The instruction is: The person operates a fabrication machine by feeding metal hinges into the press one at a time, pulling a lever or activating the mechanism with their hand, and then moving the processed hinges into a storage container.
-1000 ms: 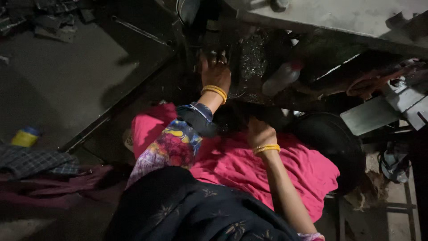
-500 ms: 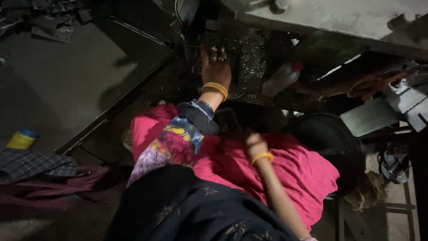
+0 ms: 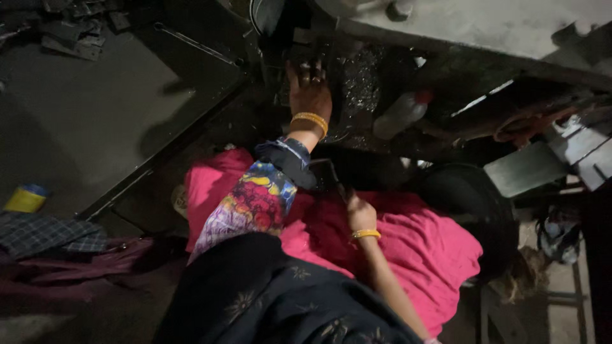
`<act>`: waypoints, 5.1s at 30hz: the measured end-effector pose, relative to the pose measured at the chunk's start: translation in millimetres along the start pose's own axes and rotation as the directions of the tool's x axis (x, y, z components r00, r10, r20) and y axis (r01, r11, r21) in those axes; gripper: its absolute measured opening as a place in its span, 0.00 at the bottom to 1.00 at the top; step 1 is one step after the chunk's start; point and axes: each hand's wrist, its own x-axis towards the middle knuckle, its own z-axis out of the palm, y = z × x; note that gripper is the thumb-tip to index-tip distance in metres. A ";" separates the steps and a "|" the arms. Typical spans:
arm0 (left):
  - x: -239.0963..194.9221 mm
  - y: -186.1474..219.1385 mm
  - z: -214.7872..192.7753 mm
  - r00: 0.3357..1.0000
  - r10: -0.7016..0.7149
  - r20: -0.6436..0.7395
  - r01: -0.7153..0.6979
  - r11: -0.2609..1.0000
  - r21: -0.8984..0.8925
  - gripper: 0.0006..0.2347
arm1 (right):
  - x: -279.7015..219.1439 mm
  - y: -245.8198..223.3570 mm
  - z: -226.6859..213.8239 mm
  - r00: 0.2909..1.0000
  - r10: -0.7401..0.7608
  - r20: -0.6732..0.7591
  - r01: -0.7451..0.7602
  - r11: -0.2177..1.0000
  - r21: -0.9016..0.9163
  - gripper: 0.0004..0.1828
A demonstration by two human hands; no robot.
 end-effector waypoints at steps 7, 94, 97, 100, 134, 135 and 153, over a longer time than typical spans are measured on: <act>-21.4 -13.1 -14.9 0.984 0.039 0.176 -0.012 0.988 -0.152 0.19 | 22.6 -54.9 -115.7 0.993 -0.097 0.063 0.108 0.971 -0.214 0.11; -149.8 -422.2 -25.3 0.916 -0.266 0.299 0.366 0.860 -0.356 0.24 | 93.7 -132.5 -269.6 0.936 -0.018 -0.352 -0.139 0.899 -0.415 0.17; -153.8 -440.7 -36.8 0.690 -0.695 0.201 0.722 0.677 -0.141 0.20 | 93.1 -131.4 -266.2 0.928 -0.016 -0.371 -0.137 0.914 -0.381 0.16; -162.3 -435.8 -29.5 0.515 -0.775 0.367 0.850 0.518 -0.101 0.18 | 92.1 -129.6 -263.6 0.926 0.001 -0.378 -0.152 0.916 -0.371 0.16; -67.8 -18.7 22.5 0.958 -0.166 -0.233 -0.017 0.779 -0.627 0.21 | 53.9 -128.0 -240.9 0.966 0.042 -0.257 -0.074 0.991 -0.114 0.15; -62.9 -5.4 26.2 0.978 -0.134 -0.160 0.028 0.843 -0.538 0.22 | 53.5 -130.0 -241.8 0.965 0.051 -0.258 -0.083 0.990 -0.117 0.15; -46.5 -12.5 -20.8 0.999 0.026 0.029 -0.020 0.980 -0.198 0.27 | 29.2 -43.5 -100.1 0.958 -0.242 -0.152 0.242 0.970 -0.015 0.26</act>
